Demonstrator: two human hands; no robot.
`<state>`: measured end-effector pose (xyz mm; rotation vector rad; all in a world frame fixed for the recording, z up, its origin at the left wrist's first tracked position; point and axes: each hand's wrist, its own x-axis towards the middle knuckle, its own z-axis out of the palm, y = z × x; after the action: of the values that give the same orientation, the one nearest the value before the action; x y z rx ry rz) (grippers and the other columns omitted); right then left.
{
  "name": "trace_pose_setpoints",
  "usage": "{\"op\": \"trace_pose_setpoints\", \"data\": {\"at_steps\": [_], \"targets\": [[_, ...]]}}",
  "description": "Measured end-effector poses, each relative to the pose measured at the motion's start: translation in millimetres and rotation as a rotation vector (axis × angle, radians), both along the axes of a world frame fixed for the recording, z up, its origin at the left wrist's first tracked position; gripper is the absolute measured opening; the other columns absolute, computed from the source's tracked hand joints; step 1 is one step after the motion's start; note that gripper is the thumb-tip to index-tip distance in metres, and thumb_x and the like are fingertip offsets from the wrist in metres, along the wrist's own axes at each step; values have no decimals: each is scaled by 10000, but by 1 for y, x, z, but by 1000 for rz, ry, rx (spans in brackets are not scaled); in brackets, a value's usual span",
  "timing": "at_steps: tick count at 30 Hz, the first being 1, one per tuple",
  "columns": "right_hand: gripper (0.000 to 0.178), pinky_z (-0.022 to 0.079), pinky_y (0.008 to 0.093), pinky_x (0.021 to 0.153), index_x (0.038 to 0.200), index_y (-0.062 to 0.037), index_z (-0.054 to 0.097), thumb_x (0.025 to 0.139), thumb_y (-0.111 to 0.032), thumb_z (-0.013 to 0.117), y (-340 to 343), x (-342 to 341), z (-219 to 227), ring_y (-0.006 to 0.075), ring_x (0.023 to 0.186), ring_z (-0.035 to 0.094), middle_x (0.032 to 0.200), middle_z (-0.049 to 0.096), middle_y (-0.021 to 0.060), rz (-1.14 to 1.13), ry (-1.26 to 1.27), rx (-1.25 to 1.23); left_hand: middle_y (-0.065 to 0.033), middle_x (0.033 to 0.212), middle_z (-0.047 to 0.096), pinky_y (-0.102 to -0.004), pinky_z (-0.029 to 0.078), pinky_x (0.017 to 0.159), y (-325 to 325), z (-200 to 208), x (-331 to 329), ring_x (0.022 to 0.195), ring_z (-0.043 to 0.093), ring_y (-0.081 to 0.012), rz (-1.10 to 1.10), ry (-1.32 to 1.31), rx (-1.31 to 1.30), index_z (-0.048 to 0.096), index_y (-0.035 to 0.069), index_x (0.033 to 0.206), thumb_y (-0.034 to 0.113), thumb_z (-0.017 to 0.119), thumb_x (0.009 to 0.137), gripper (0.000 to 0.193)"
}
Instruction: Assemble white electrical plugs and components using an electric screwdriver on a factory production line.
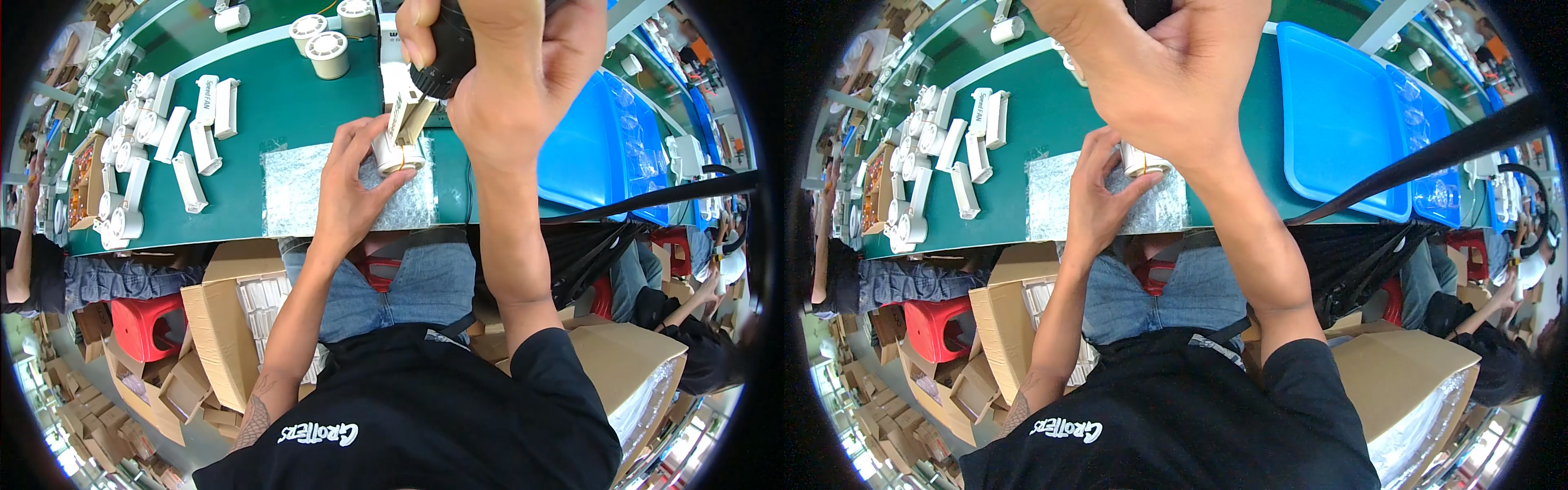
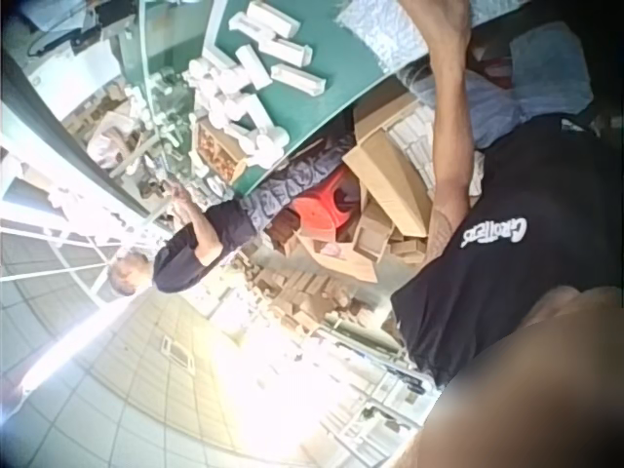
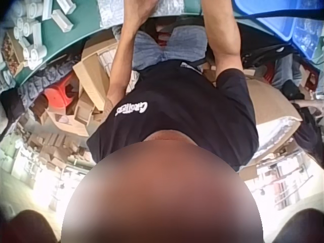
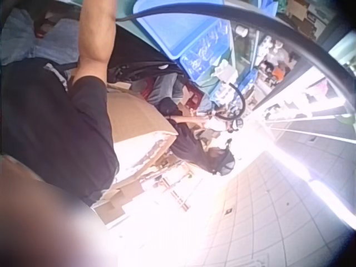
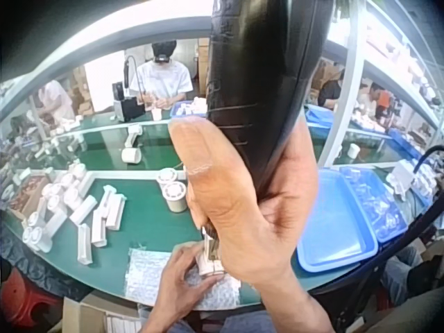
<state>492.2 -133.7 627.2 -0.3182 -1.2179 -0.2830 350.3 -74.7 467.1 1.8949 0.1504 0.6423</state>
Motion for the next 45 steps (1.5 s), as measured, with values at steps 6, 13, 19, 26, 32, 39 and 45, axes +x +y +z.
{"op": "trace_pose_setpoints", "data": {"at_steps": [6,13,19,26,32,39,45], "targets": [[301,508,276,573,1274,35,558,1077,-184,618,-3,-12,-27,134,639,616,924,684,134,-497,37,-231,-173,1320,617,-419,514,1063,11,0,-8,1245,610,-352,22,-50,121,622,53,1418,14,904,752,724],[738,432,298,573,1493,31,386,1017,-448,684,-85,-29,-5,149,763,518,864,484,52,161,499,-321,-173,1374,568,-402,488,1083,8,21,-18,1266,589,-362,-42,51,20,583,83,1470,86,876,842,693],[899,407,284,638,1550,14,294,1008,-604,658,-176,-12,16,104,658,504,1019,450,77,-498,339,-356,-126,1320,592,-425,541,1051,115,94,-57,1241,626,-297,-90,116,61,586,79,1456,171,921,821,724],[780,446,353,670,1580,93,244,1067,-379,594,-147,12,-44,224,737,521,1040,525,151,-756,461,-665,-73,1099,735,-276,558,866,447,122,30,978,694,-151,292,643,251,634,82,1414,441,852,888,673],[448,506,388,517,1248,12,530,1049,-386,583,-137,13,-45,284,642,603,933,631,190,-910,378,-528,-25,905,715,-295,483,863,464,133,70,921,630,-118,177,794,233,783,90,1070,564,818,816,540],[444,485,352,481,1146,7,539,1070,-429,577,-128,26,-46,243,562,571,875,575,118,-957,380,-606,-201,1380,684,-410,493,1060,446,119,58,1242,665,-338,66,1143,643,694,-12,1339,656,823,770,886],[368,513,370,524,1316,-124,488,1072,-391,555,-131,20,-47,254,623,558,907,575,155,-830,396,-611,-202,1305,703,-452,501,1063,446,129,31,1253,655,-383,129,1153,695,703,15,1284,603,757,868,722]]}}
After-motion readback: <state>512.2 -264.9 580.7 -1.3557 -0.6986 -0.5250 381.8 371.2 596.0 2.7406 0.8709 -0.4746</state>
